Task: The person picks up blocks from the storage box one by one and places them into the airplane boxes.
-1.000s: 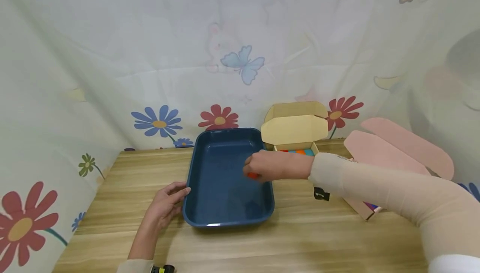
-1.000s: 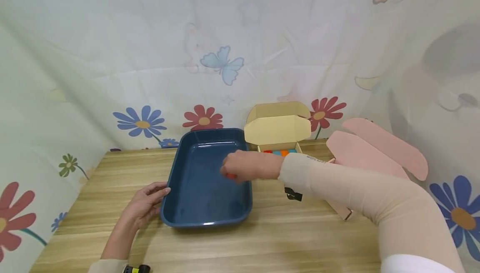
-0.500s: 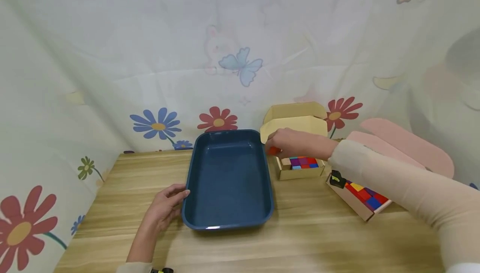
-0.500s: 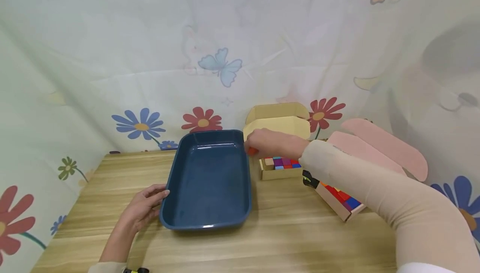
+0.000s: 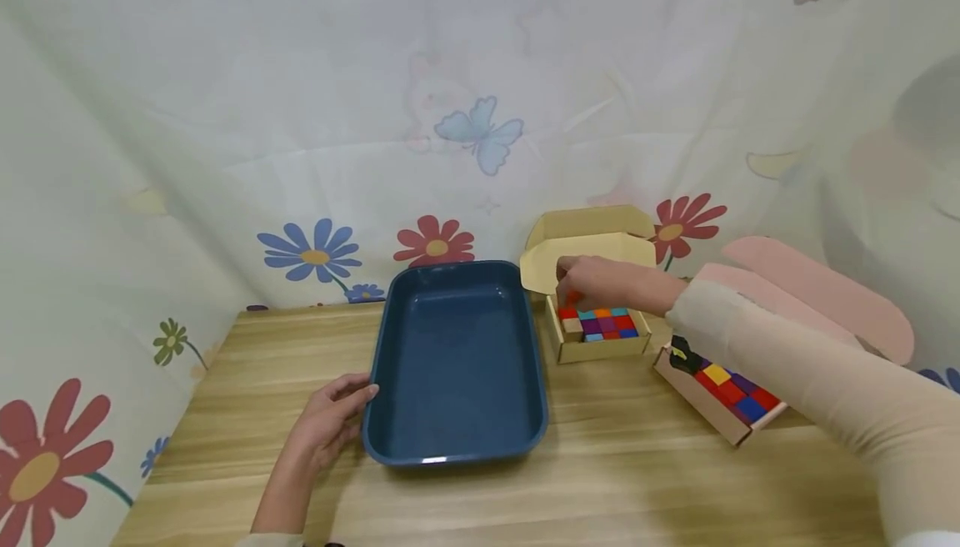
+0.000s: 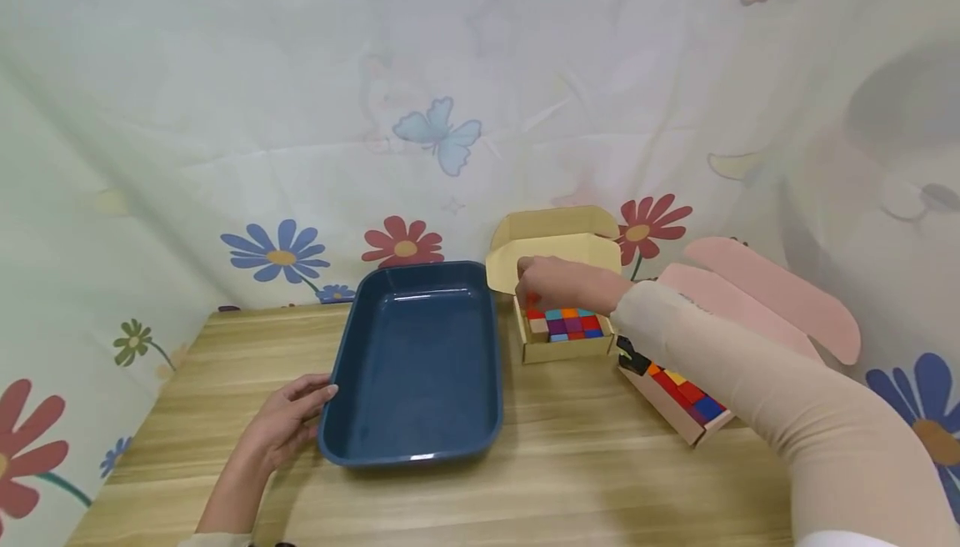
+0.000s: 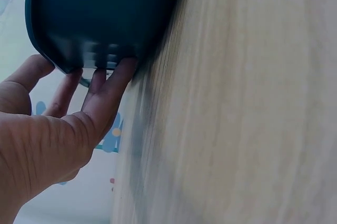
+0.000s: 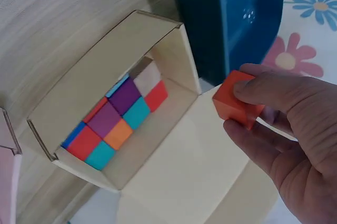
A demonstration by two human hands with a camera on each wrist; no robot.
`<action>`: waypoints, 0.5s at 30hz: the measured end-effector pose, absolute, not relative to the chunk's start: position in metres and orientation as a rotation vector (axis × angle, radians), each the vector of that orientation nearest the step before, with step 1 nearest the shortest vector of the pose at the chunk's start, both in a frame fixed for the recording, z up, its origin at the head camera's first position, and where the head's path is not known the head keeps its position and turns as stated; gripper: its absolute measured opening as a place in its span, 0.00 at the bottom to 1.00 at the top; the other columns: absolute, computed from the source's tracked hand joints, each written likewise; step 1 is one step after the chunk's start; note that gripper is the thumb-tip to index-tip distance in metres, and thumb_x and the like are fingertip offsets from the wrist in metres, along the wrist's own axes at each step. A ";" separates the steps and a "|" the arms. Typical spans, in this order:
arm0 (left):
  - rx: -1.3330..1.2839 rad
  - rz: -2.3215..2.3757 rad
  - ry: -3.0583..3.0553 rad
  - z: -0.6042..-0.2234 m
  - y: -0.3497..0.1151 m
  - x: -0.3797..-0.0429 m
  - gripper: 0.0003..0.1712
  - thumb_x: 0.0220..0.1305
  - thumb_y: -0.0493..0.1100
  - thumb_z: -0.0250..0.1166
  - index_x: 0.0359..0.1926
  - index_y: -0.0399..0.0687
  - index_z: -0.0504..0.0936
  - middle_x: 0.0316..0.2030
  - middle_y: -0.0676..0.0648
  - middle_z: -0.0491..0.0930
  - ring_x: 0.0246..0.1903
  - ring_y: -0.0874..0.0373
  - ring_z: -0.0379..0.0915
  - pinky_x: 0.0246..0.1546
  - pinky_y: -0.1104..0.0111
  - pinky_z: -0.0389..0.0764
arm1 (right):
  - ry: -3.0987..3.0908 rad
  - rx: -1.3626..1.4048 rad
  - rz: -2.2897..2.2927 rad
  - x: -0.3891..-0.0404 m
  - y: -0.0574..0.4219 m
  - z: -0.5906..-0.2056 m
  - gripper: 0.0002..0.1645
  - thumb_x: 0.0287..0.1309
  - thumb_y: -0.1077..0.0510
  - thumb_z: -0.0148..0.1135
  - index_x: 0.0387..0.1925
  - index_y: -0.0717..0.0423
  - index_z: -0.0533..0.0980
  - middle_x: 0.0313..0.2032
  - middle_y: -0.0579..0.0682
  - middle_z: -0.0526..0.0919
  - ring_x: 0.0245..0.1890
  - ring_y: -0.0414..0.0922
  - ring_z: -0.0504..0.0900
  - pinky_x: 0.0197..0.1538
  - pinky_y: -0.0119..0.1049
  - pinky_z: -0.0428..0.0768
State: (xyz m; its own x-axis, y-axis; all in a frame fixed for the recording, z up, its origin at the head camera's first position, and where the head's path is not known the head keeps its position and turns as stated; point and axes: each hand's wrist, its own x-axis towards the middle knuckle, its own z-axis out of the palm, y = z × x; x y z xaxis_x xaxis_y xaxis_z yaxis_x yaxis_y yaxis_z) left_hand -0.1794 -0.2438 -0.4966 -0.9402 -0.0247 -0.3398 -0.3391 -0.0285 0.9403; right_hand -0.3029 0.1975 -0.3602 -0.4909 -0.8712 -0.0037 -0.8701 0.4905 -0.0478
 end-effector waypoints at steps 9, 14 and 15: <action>-0.360 2.107 1.996 -0.495 -0.245 -0.178 0.25 0.68 0.39 0.68 0.62 0.35 0.74 0.47 0.48 0.79 0.45 0.57 0.79 0.44 0.59 0.86 | 2.655 -1.409 -0.042 -0.311 0.206 -0.378 0.09 0.54 0.67 0.75 0.39 0.61 0.86 0.36 0.54 0.82 0.34 0.46 0.79 0.38 0.34 0.83; -0.365 2.101 1.998 -0.495 -0.246 -0.177 0.26 0.68 0.39 0.68 0.63 0.35 0.74 0.48 0.47 0.78 0.45 0.56 0.79 0.44 0.59 0.86 | 2.608 -1.370 -0.013 -0.312 0.204 -0.387 0.09 0.54 0.68 0.75 0.39 0.61 0.86 0.35 0.53 0.82 0.34 0.45 0.79 0.38 0.33 0.83; -0.368 2.099 1.998 -0.496 -0.246 -0.177 0.26 0.68 0.39 0.68 0.64 0.35 0.74 0.48 0.47 0.78 0.45 0.56 0.79 0.44 0.59 0.86 | 2.596 -1.372 -0.008 -0.313 0.203 -0.389 0.09 0.54 0.68 0.75 0.39 0.61 0.86 0.35 0.53 0.83 0.34 0.46 0.79 0.39 0.34 0.83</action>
State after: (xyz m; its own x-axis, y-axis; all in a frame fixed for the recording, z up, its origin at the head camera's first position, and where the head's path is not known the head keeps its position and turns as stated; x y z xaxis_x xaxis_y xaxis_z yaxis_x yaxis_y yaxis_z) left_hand -0.1767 -0.2457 -0.4955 -0.9444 -0.0131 -0.3286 -0.3275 -0.0515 0.9434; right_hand -0.3126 0.2033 -0.3891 -0.5468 -0.8181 -0.1780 -0.8169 0.5679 -0.1004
